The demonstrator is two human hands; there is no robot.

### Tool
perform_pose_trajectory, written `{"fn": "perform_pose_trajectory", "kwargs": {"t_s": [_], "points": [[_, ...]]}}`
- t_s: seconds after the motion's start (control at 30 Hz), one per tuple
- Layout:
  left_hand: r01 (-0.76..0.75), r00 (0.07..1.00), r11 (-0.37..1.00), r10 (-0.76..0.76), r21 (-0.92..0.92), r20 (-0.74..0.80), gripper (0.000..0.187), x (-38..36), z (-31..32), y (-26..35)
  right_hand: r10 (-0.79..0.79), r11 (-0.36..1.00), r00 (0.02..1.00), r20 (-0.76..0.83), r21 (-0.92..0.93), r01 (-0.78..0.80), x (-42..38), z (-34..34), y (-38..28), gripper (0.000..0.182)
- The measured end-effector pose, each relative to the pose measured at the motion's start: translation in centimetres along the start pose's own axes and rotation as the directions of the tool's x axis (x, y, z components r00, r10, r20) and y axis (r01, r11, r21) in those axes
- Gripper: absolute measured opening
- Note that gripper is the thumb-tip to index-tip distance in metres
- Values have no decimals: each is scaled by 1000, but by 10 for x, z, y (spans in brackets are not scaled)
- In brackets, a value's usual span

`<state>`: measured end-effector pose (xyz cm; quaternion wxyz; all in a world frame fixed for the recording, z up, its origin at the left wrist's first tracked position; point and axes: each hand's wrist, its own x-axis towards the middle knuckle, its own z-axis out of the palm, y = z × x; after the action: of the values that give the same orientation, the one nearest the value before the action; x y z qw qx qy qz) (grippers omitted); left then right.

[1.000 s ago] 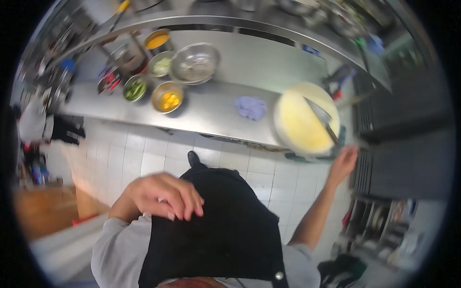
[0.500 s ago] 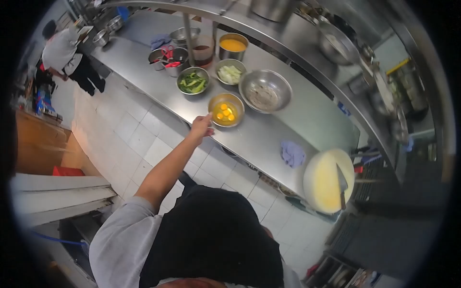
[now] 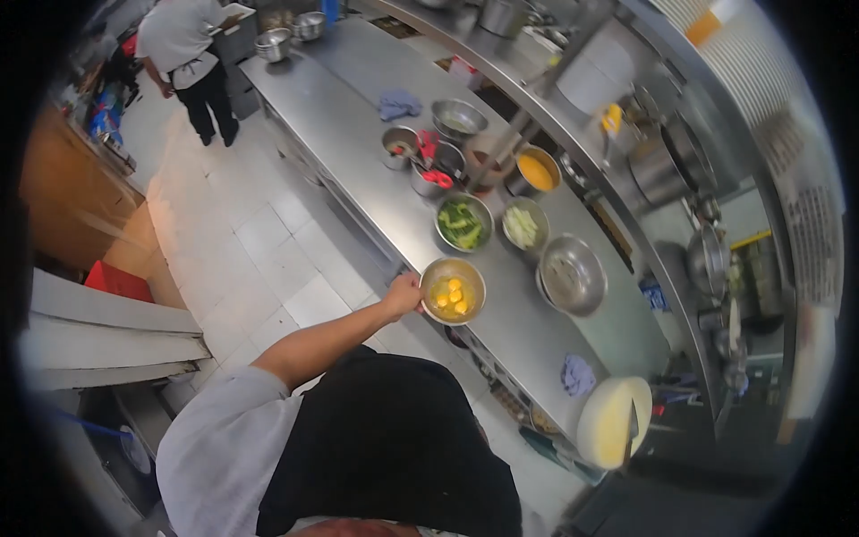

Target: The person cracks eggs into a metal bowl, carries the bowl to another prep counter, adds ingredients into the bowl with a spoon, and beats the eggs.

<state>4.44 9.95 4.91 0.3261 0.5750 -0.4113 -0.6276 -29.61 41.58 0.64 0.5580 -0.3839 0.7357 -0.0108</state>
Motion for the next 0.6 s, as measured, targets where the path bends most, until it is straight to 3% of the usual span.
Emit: {"fn": "perform_pose_trajectory", "kwargs": {"t_s": [0.13,0.33,0.43,0.5,0.57,0.6], "points": [[-42,997,997,38,-61,-66,15,-28,-112,4,-91,987,992,91,-125,102,44,0,-74,33],[20,920,992,-67,-125,-387,17,-70,-263,-19,-249,901,922,298,-277,333,132,20,-196,33],[5,829,986,-98,-169,-550,20,-92,-320,-27,-359,822,844,398,-293,488,186,43,-269,33],[-49,722,970,-130,-237,-680,21,-101,-349,-39,-396,794,806,439,-277,541,215,59,-319,33],[-75,641,956,-173,-285,-748,21,-109,-373,-48,-531,608,692,489,-348,713,225,74,-409,36],[-85,594,945,-205,-315,-778,21,-111,-381,-50,-542,605,679,496,-330,724,244,84,-442,36]]}}
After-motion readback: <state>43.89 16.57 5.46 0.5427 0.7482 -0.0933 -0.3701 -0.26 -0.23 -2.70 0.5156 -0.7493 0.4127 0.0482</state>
